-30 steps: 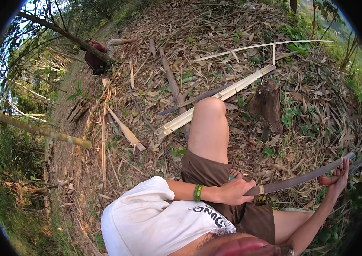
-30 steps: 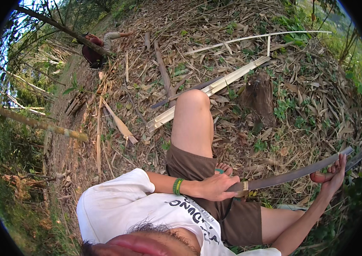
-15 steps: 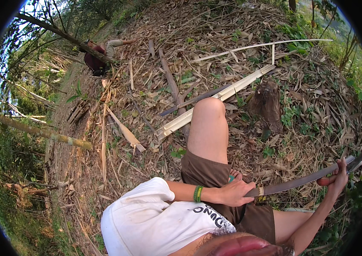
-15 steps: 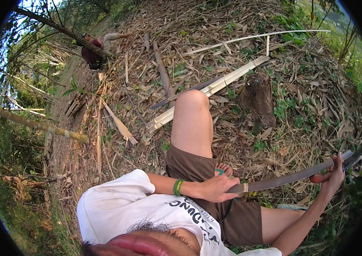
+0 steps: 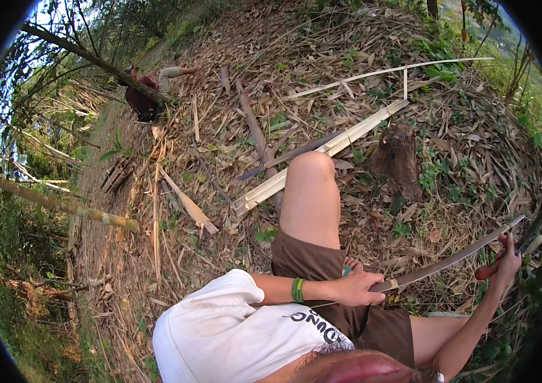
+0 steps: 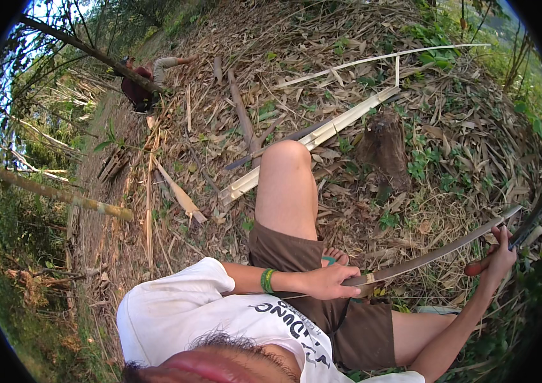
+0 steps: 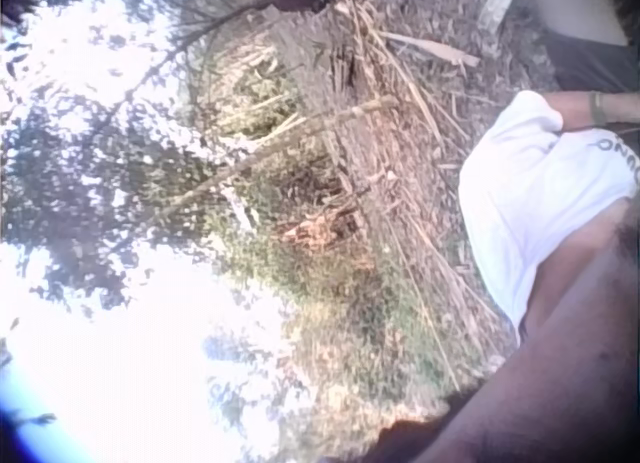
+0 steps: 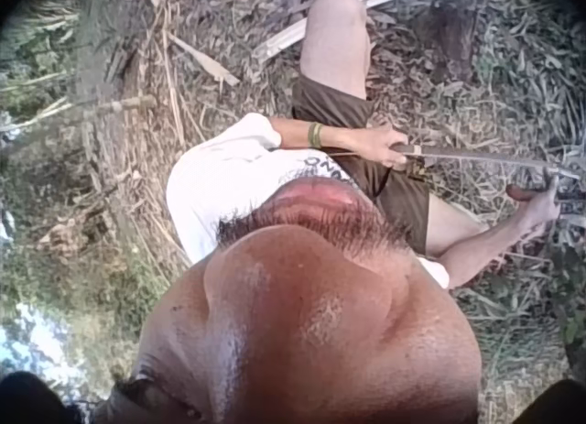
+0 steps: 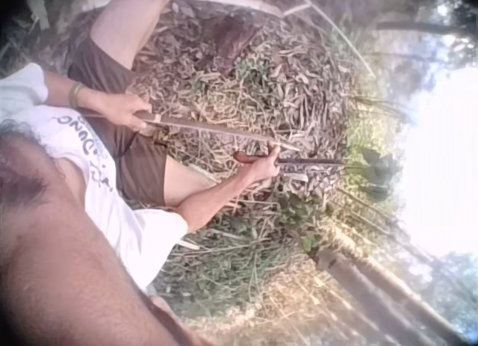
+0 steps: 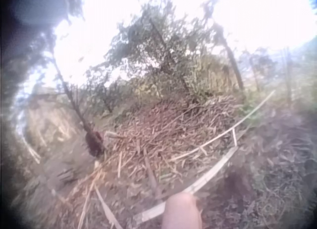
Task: The person shaves thin layers of wood from a long strip of bamboo using a machete.
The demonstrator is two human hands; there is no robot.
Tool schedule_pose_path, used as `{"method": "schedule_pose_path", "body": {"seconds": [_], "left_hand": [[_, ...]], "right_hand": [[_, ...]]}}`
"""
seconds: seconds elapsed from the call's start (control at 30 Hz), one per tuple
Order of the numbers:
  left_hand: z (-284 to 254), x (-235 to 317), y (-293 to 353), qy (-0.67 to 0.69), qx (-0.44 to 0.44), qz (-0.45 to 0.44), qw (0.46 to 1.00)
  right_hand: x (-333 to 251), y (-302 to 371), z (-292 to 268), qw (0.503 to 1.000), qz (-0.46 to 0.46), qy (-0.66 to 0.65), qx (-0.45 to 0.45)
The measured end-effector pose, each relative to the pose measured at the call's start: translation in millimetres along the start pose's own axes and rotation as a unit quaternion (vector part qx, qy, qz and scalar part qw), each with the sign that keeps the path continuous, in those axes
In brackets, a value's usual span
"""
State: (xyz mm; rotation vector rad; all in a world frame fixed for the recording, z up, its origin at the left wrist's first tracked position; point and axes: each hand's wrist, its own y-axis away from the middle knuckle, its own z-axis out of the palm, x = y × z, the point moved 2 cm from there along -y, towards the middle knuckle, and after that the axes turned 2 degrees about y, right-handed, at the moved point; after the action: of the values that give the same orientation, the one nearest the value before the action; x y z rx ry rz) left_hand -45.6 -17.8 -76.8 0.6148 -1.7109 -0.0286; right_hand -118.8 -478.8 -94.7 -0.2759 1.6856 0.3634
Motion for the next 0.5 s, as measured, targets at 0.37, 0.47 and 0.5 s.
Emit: {"method": "schedule_pose_path", "body": {"seconds": [0.37, 0.47, 0.5], "left_hand": [[-11, 24, 0, -0.013, -0.020, -0.026, 0.999], [-6, 22, 1, -0.028, -0.005, -0.004, 1.000], [-4, 17, 0, -0.041, 0.004, 0.012, 0.999]], "right_hand": [[-6, 9, 11, 1.000, 0.010, 0.029, -0.005], [-5, 9, 12, 1.000, 0.010, 0.019, -0.012], [-4, 9, 12, 1.000, 0.010, 0.010, -0.012]]}}
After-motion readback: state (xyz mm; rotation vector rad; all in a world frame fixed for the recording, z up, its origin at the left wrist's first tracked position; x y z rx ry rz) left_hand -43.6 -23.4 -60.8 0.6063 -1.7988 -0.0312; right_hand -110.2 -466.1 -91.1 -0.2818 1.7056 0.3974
